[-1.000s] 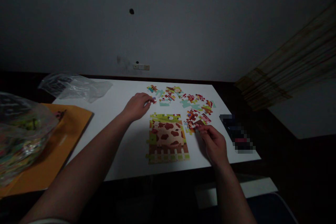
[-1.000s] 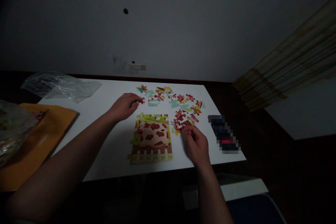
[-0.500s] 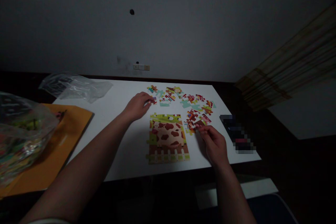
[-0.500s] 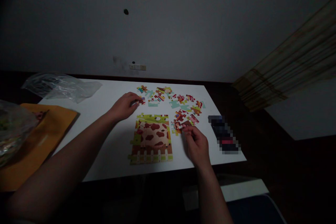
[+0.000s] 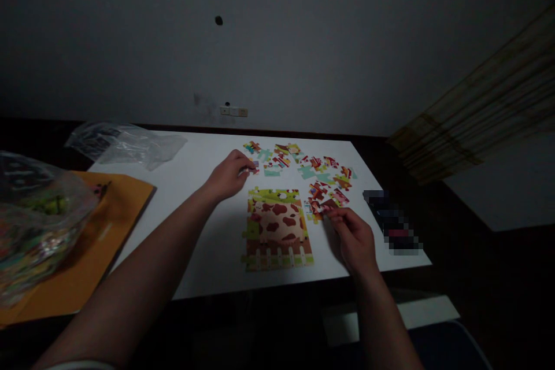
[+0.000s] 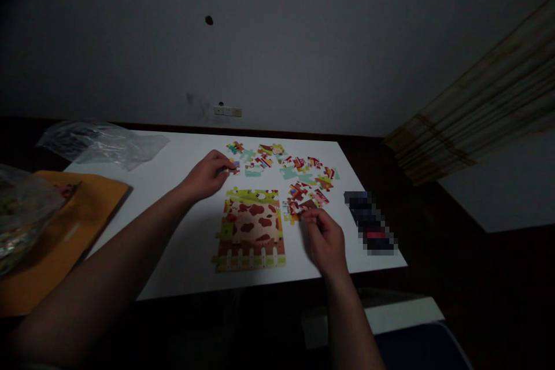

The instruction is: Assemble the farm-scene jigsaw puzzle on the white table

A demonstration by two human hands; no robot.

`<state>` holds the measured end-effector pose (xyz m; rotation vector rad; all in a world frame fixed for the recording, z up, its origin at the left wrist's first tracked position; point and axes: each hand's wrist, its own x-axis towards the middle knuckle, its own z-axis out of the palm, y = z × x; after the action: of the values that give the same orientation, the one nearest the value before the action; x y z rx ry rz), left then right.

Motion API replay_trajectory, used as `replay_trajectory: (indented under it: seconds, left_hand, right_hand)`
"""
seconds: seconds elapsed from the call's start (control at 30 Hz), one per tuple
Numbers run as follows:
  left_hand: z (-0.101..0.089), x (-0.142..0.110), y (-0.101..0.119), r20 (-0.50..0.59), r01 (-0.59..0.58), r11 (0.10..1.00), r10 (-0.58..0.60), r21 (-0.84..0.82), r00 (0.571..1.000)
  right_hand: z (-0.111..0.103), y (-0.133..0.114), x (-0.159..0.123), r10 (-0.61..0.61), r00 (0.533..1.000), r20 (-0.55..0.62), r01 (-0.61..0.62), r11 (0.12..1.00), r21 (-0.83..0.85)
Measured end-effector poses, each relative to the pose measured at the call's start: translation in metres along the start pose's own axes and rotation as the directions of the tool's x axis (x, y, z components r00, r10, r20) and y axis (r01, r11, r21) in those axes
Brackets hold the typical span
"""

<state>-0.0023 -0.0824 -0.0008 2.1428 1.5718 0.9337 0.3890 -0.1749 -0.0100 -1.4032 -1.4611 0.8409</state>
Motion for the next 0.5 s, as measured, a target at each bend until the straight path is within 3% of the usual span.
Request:
replay_trajectory:
  seconds: [0.5]
  left_hand:
    - [0.0008, 0.0021, 0.0057, -0.133, -0.046, 0.998, 0.039, -0.044, 0.99]
  right_hand:
    - [-0.0018, 0.0041, 0.0, -0.002, 1.0, 0.021, 0.002, 1.0, 0.003]
